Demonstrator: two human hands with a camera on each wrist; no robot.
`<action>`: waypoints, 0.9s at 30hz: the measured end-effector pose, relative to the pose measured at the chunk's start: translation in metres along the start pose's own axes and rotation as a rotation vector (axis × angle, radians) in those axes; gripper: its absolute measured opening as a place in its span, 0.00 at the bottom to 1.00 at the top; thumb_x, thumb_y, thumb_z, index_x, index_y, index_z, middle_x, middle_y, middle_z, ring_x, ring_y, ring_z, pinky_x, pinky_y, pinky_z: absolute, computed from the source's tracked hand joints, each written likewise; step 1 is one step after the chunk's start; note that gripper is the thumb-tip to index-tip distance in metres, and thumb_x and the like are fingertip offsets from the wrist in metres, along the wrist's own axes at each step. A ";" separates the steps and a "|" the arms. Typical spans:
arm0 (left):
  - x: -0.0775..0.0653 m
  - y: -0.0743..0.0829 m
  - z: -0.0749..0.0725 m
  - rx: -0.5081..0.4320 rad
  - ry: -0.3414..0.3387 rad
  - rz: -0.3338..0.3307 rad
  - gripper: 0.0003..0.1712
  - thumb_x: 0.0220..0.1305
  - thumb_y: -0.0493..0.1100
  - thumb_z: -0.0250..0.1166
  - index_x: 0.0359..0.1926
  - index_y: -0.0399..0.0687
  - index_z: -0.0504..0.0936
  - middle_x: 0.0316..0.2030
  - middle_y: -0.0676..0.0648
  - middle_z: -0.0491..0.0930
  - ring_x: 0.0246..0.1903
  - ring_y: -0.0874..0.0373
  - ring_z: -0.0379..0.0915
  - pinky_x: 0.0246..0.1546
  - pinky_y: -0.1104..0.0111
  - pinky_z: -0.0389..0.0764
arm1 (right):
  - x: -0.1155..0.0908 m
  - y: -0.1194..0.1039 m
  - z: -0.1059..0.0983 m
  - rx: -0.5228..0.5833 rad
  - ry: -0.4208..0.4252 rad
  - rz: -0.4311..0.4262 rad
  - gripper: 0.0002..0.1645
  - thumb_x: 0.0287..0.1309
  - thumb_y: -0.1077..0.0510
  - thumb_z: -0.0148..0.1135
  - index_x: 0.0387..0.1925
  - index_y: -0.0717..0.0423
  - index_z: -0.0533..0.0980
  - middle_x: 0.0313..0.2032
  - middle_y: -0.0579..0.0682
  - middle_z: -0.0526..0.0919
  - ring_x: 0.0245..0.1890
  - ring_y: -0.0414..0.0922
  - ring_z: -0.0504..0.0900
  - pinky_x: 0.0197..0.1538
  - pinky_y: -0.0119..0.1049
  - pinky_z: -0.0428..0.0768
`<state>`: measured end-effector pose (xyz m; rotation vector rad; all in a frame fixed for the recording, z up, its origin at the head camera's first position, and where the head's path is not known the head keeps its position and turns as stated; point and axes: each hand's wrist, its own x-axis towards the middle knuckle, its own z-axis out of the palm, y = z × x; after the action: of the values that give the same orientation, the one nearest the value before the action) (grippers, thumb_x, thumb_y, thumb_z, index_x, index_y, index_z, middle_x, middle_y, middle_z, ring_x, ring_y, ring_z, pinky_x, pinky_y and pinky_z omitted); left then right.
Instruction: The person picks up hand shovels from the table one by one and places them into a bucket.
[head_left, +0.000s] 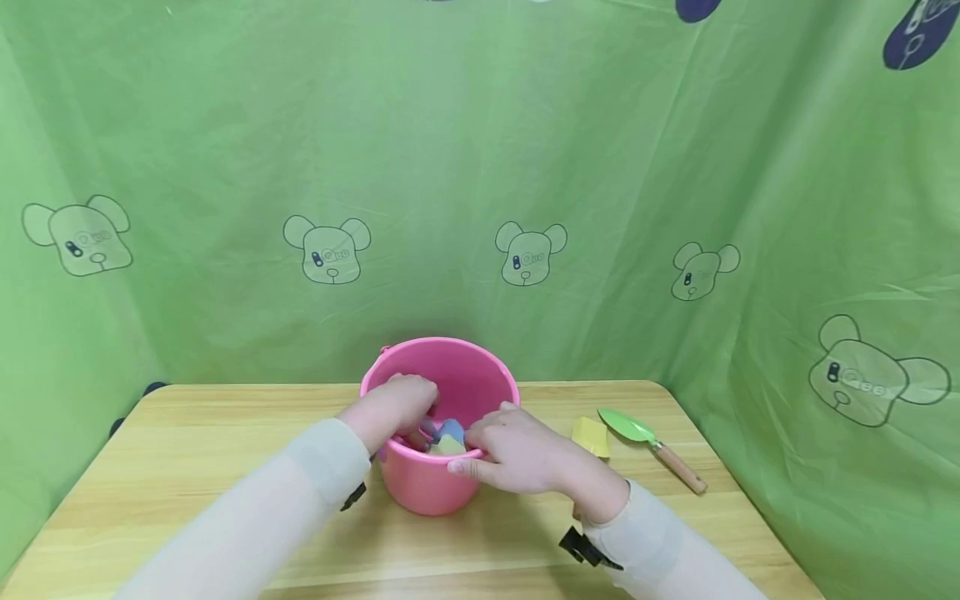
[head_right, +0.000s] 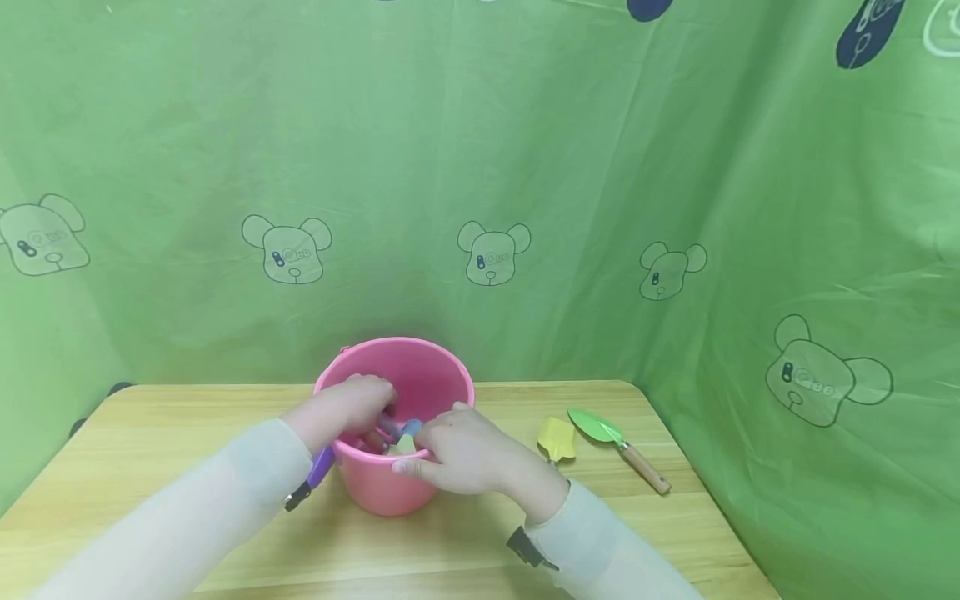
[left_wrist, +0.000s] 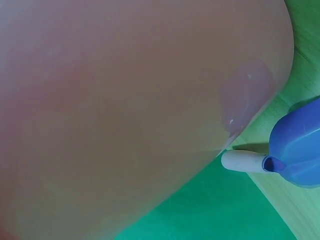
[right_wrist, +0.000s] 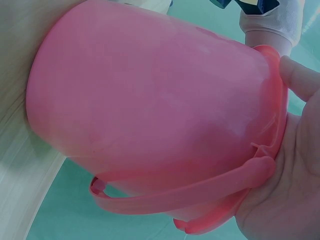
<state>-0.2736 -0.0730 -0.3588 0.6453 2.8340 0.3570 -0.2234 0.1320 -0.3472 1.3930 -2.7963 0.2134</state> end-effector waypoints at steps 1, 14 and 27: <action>-0.001 0.000 0.000 -0.014 -0.001 -0.007 0.15 0.52 0.39 0.79 0.36 0.45 0.81 0.30 0.52 0.78 0.32 0.58 0.77 0.40 0.64 0.80 | 0.000 0.000 0.000 -0.003 0.001 -0.001 0.27 0.69 0.31 0.51 0.19 0.42 0.67 0.19 0.36 0.64 0.24 0.37 0.65 0.43 0.37 0.65; 0.001 -0.003 0.002 0.052 0.010 0.021 0.19 0.47 0.45 0.82 0.33 0.44 0.81 0.26 0.53 0.78 0.31 0.57 0.77 0.40 0.64 0.81 | 0.000 0.000 0.000 -0.008 -0.004 0.003 0.26 0.69 0.32 0.52 0.20 0.41 0.68 0.20 0.36 0.66 0.25 0.37 0.66 0.44 0.37 0.66; -0.003 -0.001 -0.001 -0.038 -0.010 -0.014 0.17 0.49 0.41 0.81 0.36 0.44 0.81 0.30 0.51 0.78 0.33 0.58 0.76 0.40 0.64 0.81 | 0.000 0.000 0.000 -0.005 -0.003 0.005 0.26 0.68 0.32 0.52 0.20 0.42 0.67 0.19 0.36 0.65 0.24 0.37 0.65 0.44 0.37 0.65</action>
<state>-0.2713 -0.0752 -0.3575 0.6171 2.8136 0.4034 -0.2235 0.1320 -0.3476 1.3868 -2.8009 0.2043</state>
